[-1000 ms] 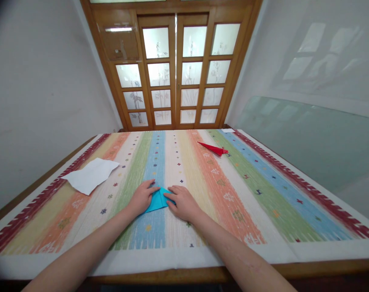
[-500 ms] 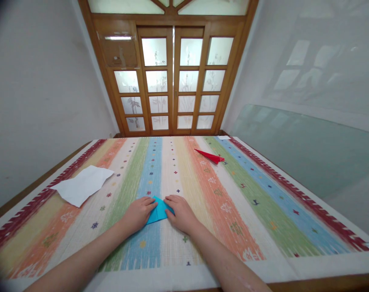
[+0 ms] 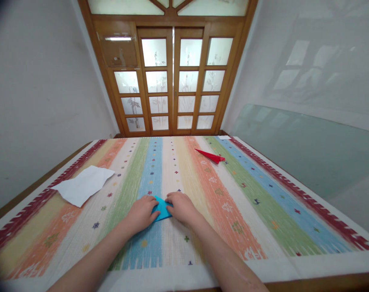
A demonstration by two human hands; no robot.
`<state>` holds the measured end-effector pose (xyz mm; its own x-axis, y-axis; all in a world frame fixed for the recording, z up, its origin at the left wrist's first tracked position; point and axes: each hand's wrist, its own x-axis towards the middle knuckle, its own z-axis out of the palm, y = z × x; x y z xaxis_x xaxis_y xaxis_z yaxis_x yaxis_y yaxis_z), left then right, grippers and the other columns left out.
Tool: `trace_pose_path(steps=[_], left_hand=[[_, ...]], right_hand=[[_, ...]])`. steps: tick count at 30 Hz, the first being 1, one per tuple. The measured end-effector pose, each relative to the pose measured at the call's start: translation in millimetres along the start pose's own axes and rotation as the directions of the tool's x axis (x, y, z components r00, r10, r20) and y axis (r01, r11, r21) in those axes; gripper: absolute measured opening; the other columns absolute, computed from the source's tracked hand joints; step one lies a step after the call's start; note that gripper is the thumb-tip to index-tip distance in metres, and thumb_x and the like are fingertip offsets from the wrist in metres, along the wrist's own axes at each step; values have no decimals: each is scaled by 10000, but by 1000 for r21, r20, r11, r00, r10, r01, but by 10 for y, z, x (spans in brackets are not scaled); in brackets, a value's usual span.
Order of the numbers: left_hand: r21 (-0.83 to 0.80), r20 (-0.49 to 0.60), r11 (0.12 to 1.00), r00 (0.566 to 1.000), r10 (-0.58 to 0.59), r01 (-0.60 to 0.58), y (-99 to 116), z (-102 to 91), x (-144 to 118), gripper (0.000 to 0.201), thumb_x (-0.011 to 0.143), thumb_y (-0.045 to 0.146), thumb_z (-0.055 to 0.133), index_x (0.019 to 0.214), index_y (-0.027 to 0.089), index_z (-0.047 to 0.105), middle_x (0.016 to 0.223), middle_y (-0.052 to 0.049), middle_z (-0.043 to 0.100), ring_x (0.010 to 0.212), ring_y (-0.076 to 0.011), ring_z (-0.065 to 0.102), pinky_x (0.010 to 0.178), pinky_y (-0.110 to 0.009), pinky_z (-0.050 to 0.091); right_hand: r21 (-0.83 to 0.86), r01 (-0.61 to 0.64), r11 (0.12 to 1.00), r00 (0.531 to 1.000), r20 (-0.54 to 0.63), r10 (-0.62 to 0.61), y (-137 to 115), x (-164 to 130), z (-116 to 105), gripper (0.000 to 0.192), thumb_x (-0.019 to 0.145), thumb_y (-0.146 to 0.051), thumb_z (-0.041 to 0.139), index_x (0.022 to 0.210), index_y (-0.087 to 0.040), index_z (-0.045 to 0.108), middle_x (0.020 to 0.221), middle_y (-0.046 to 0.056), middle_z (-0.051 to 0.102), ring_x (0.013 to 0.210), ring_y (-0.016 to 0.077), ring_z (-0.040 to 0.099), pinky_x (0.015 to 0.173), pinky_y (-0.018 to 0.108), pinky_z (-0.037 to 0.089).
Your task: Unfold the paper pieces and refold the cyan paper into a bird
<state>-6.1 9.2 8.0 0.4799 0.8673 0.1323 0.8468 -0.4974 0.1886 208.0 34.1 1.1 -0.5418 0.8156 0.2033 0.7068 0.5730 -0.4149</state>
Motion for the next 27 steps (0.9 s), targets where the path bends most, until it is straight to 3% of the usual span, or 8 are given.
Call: trace_pose_path(steps=[5, 8, 14, 21, 27], left_hand=[[-62, 34, 992, 993, 112, -110, -60, -120, -112, 519, 819, 486, 700, 1246, 200, 633, 1282, -141, 633, 1201, -332, 565, 1007, -466, 459], [-51, 62, 991, 990, 129, -126, -55, -148, -135, 582, 800, 496, 719, 1280, 186, 609, 1330, -156, 609, 1238, -350, 544, 1026, -489, 447], [-49, 65, 991, 990, 124, -121, -58, -90, -112, 467, 844, 427, 682, 1250, 203, 627, 1359, -148, 594, 1271, -349, 525, 1040, -502, 440], [-103, 56, 977, 980, 191, -185, 5, -79, -94, 408, 862, 380, 677, 1230, 208, 636, 1312, -129, 620, 1245, -323, 541, 1065, -481, 422], [-116, 45, 975, 980, 193, -187, 52, -72, -93, 295, 900, 338, 622, 1159, 203, 664, 1220, -126, 662, 1195, -313, 576, 1050, -480, 430]], right_hand=[[15, -32, 999, 997, -66, 33, 15, -16, 84, 309, 890, -240, 646, 1185, -282, 727, 1247, 77, 680, 1149, 270, 592, 1000, 433, 429], [30, -23, 999, 998, -58, 24, 56, -66, 119, 302, 896, -248, 659, 1181, -312, 737, 1334, 77, 637, 1241, 279, 548, 1064, 467, 393], [64, -93, 994, 994, -60, 96, 99, -58, 171, 304, 881, -222, 673, 1162, -300, 756, 1459, 121, 536, 1406, 357, 399, 1115, 578, 340], [70, -101, 992, 993, -54, 105, 53, -88, 204, 375, 893, -192, 631, 1247, -288, 709, 1457, 129, 536, 1405, 337, 409, 1128, 560, 339], [61, -108, 992, 993, -42, 111, 79, -113, 140, 339, 874, -219, 660, 1194, -296, 742, 1437, 120, 557, 1375, 353, 440, 1126, 563, 332]])
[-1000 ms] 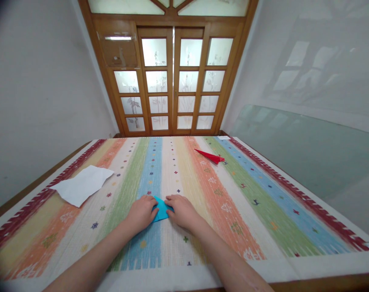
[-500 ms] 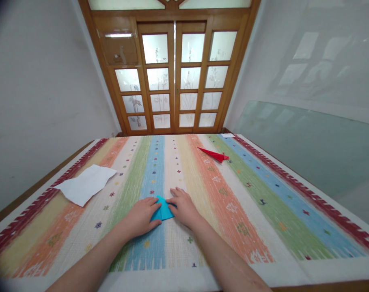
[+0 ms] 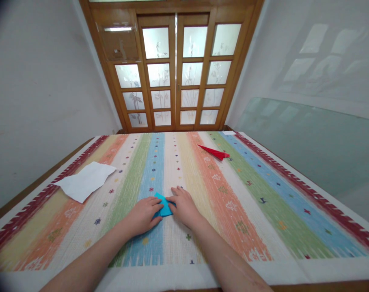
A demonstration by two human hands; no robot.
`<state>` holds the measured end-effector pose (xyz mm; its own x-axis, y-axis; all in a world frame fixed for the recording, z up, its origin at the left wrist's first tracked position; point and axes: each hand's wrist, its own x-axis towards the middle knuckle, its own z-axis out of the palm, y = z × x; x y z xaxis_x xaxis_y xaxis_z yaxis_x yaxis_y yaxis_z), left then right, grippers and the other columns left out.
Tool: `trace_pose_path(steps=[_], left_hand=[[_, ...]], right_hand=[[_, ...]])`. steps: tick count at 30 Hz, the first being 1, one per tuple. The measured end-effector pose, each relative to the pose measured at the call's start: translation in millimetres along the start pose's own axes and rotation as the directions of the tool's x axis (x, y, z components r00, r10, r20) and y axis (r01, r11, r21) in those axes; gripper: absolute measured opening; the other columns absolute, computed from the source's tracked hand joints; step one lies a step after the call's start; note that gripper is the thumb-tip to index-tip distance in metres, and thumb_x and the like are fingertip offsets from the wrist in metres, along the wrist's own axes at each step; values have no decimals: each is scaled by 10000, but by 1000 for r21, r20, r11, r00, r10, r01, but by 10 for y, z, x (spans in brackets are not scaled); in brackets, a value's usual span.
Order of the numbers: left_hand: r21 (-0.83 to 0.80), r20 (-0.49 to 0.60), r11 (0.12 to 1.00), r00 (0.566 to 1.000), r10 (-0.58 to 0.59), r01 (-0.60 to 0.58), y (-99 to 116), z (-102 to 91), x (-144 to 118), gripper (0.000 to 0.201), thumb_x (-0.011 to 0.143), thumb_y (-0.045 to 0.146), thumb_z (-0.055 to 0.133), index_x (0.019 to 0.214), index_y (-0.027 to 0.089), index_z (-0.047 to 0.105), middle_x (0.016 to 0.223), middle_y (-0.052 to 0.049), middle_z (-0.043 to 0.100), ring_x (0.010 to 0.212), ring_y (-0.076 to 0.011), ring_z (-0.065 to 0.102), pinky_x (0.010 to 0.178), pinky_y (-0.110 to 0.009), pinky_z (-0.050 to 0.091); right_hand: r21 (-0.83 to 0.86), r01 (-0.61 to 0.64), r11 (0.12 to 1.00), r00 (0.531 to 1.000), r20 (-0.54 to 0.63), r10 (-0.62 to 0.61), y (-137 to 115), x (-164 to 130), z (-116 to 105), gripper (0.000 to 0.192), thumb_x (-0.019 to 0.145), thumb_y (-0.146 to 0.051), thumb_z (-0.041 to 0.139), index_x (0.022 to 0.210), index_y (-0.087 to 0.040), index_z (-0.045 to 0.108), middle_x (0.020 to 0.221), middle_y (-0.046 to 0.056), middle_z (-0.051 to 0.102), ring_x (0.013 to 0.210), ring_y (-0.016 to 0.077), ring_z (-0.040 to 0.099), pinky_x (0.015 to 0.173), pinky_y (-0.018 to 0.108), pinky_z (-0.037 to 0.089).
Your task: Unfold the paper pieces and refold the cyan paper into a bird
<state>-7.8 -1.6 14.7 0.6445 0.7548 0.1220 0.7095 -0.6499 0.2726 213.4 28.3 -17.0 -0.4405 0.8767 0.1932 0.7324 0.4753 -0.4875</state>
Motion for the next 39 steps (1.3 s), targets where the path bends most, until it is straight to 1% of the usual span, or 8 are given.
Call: trace_pose_path(steps=[4, 8, 19, 24, 31, 35, 37, 39], left_hand=[[-12, 2, 1000, 1000, 6, -6, 27, -41, 0, 271, 926, 347, 581, 1136, 204, 675, 1171, -120, 680, 1172, -299, 590, 1037, -458, 440], [-33, 16, 999, 1000, 7, -7, 56, -83, 6, 268, 947, 341, 534, 1115, 204, 691, 1117, -115, 698, 1135, -290, 610, 1020, -444, 451], [-35, 28, 999, 1000, -12, 13, 50, -104, 1, 294, 967, 285, 468, 1164, 210, 673, 1062, -102, 722, 1018, -263, 662, 924, -393, 500], [15, 13, 999, 999, -52, 52, 19, -88, -12, 379, 953, 198, 441, 1302, 217, 588, 1059, -93, 733, 933, -250, 694, 830, -366, 524], [83, -10, 995, 999, -48, 48, -57, -37, 11, 281, 972, 190, 446, 1139, 219, 669, 961, -80, 746, 876, -243, 703, 767, -343, 538], [82, -176, 997, 984, 0, 15, -103, -29, 2, 234, 977, 172, 470, 1052, 197, 690, 873, -76, 742, 826, -219, 709, 735, -315, 553], [65, -338, 996, 938, 77, -58, -110, -55, -14, 242, 984, 154, 461, 1097, 176, 674, 916, -91, 747, 856, -217, 713, 754, -325, 566], [55, -481, 987, 862, 159, -152, -105, -95, -35, 263, 981, 124, 454, 1156, 161, 647, 990, -108, 748, 924, -218, 710, 803, -344, 574]], right_hand=[[65, 24, 998, 999, -24, -22, 50, -25, -86, 255, 860, -209, 671, 1077, -278, 784, 1339, 108, 636, 1271, 308, 545, 1101, 499, 379], [125, 4, 992, 992, -125, 12, 81, -5, -116, 234, 922, -224, 584, 1053, -230, 777, 1200, 113, 698, 1150, 257, 615, 1035, 437, 443], [352, 5, 936, 942, -317, 114, 115, 55, -85, 234, 902, -215, 544, 1010, -234, 750, 1013, 72, 744, 985, 241, 671, 913, 406, 510], [480, 3, 877, 893, -396, 214, 65, 41, -133, 240, 928, -273, 517, 1008, -233, 740, 1031, 80, 736, 992, 245, 669, 856, 388, 530], [675, -30, 738, 839, -383, 385, 165, 97, -101, 245, 894, -365, 592, 993, -198, 742, 984, 102, 731, 938, 267, 668, 835, 409, 516], [803, -35, 595, 821, -317, 476, 222, 125, -75, 319, 871, -429, 632, 1074, -195, 709, 1024, 108, 707, 937, 262, 659, 810, 405, 535], [864, -28, 503, 821, -267, 505, 210, 130, -80, 369, 896, -459, 607, 1167, -215, 662, 1107, 109, 685, 974, 254, 662, 817, 405, 550], [909, -24, 415, 832, -212, 512, 162, 131, -103, 404, 923, -489, 575, 1246, -250, 612, 1194, 108, 663, 1044, 254, 662, 857, 418, 556]])
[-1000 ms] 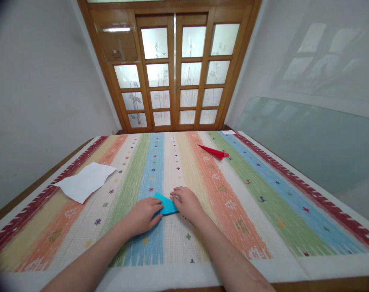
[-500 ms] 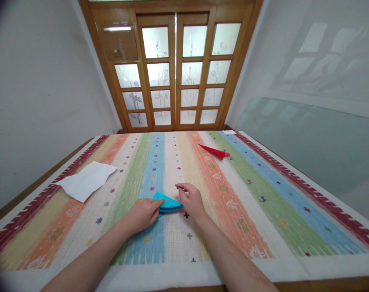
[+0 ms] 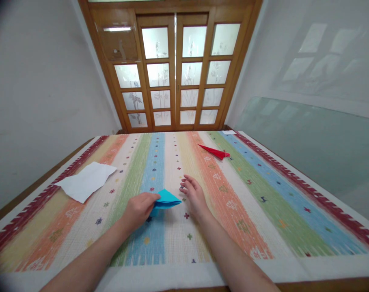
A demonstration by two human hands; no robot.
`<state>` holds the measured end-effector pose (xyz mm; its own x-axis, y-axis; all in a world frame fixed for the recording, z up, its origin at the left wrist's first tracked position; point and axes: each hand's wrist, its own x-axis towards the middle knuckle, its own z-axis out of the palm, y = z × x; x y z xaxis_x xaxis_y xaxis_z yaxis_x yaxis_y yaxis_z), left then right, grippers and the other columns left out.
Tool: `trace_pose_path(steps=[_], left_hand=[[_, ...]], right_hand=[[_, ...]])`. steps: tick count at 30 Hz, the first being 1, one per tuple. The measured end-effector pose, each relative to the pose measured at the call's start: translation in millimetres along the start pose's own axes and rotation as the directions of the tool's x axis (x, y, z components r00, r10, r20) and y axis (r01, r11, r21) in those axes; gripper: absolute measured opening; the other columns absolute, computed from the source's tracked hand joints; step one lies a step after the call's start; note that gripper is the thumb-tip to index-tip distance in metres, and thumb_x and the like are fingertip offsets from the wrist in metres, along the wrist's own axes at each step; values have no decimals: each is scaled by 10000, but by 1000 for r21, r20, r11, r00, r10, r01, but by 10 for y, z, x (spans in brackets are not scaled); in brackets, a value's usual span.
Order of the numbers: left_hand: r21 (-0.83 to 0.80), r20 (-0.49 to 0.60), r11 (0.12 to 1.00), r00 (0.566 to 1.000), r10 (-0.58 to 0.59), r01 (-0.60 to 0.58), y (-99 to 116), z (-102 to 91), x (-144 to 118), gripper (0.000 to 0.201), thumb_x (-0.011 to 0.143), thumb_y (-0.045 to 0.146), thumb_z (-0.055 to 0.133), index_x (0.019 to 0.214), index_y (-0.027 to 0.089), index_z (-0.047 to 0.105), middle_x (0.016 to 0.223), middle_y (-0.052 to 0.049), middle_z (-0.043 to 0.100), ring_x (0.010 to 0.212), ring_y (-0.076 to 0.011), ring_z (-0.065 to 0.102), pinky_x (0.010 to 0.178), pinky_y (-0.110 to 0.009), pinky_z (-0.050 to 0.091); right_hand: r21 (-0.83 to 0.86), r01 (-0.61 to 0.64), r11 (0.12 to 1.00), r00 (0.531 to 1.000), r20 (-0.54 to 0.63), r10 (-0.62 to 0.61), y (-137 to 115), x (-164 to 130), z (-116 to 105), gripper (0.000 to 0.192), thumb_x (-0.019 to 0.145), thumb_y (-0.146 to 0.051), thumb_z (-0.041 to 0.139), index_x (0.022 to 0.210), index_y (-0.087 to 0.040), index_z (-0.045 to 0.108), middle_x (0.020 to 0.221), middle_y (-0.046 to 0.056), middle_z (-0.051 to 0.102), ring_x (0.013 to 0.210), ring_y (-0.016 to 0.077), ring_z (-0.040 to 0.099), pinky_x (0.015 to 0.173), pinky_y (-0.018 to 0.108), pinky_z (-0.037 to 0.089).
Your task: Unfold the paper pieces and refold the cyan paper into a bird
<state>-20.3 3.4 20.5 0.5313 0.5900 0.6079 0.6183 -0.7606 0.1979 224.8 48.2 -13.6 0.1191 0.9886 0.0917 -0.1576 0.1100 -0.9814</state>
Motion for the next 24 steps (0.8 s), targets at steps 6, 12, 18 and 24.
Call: trace_pose_path(steps=[6, 12, 18, 24], left_hand=[[-108, -180, 983, 975, 130, -151, 47, -76, 11, 340, 935, 53, 496, 1235, 166, 609, 1102, -122, 737, 1045, -213, 689, 908, -374, 570], [-154, -194, 973, 971, 143, -174, 55, -26, 0, 382, 943, 56, 488, 1297, 174, 570, 1174, -139, 716, 1118, -216, 662, 929, -394, 569], [-138, -173, 985, 982, 79, -103, 40, 0, -16, 365, 955, 78, 488, 1294, 185, 571, 1166, -122, 720, 1084, -206, 674, 918, -370, 568], [-88, -169, 993, 984, 58, -73, 53, 14, -1, 341, 936, 101, 533, 1263, 183, 582, 1104, -102, 735, 1017, -201, 694, 888, -351, 571]], right_hand=[[417, -483, 770, 867, 350, 354, -209, -193, 190, 424, 894, -507, 660, 1260, -304, 592, 1238, 75, 666, 1153, 242, 635, 960, 401, 505], [443, -715, 541, 675, 640, 367, -234, -444, 359, 462, 959, -513, 574, 1303, -205, 576, 1155, 98, 698, 947, 218, 683, 850, 366, 520], [429, -763, 483, 623, 688, 373, -185, -463, 367, 416, 991, -508, 523, 1223, -177, 622, 1078, 93, 714, 887, 219, 683, 728, 331, 530], [463, -763, 451, 630, 686, 363, -101, -434, 351, 366, 1005, -441, 515, 1237, -175, 611, 1002, 76, 722, 817, 194, 682, 692, 295, 523]])
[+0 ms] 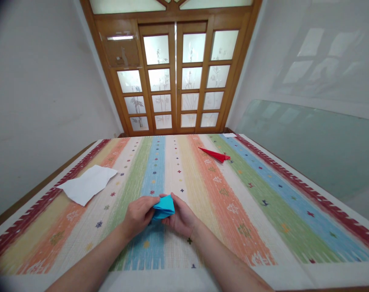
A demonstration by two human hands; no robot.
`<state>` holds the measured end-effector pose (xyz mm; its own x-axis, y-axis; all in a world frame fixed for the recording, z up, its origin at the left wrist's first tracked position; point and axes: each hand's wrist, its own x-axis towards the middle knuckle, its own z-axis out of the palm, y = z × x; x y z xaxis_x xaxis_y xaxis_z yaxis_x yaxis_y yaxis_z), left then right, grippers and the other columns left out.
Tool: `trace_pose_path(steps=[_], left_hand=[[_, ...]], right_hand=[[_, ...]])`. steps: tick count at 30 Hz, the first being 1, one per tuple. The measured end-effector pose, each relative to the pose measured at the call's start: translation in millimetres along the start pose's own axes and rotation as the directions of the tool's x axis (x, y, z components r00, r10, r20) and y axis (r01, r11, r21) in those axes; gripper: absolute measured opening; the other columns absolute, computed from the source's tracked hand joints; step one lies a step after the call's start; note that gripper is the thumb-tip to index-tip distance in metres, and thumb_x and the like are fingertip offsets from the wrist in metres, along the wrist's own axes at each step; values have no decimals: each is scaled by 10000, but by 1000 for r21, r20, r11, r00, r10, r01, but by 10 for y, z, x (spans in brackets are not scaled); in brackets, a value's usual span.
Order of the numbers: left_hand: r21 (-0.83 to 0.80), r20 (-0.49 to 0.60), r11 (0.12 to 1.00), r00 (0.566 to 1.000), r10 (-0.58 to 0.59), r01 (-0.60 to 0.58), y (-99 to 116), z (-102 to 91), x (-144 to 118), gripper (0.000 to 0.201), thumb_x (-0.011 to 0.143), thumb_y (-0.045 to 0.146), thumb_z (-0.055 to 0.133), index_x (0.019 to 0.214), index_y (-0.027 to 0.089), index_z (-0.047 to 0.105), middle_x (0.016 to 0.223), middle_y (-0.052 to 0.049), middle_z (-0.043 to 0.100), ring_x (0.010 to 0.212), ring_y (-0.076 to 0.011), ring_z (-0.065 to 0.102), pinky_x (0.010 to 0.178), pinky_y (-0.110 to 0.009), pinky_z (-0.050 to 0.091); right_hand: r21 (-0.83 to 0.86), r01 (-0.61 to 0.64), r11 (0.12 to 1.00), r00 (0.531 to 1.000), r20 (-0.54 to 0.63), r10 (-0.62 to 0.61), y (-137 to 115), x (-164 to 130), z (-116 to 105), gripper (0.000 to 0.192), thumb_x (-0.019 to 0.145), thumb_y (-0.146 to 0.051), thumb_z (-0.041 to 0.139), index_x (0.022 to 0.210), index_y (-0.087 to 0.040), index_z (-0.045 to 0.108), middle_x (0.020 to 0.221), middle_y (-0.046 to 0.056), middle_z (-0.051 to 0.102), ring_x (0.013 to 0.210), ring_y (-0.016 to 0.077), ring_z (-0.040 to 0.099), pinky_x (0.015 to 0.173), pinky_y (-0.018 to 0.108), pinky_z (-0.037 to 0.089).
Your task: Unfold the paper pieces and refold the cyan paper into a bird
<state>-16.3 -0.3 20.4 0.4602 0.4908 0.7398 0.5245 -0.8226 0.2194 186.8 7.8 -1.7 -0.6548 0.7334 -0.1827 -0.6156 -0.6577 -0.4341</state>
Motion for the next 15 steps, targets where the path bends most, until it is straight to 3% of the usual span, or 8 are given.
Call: trace_pose_path(steps=[9, 15], left_hand=[[29, 61, 998, 997, -57, 55, -44, 58, -66, 482, 867, 77, 519, 1337, 187, 537, 1164, -119, 717, 1035, -238, 686, 863, -387, 581], [-29, 55, 993, 993, -108, 110, -48, 47, -53, 432, 904, 79, 517, 1310, 216, 570, 1173, -94, 724, 1063, -214, 687, 923, -371, 562]], right_hand=[[9, 36, 999, 998, -46, -36, 21, 45, 29, 339, 996, -396, 520, 1174, -132, 635, 1130, 126, 715, 1007, 236, 686, 937, 369, 504], [-57, -23, 998, 999, -42, 20, 55, 45, -20, 440, 1030, -478, 435, 1283, -151, 587, 1133, 133, 712, 871, 239, 710, 749, 373, 566]])
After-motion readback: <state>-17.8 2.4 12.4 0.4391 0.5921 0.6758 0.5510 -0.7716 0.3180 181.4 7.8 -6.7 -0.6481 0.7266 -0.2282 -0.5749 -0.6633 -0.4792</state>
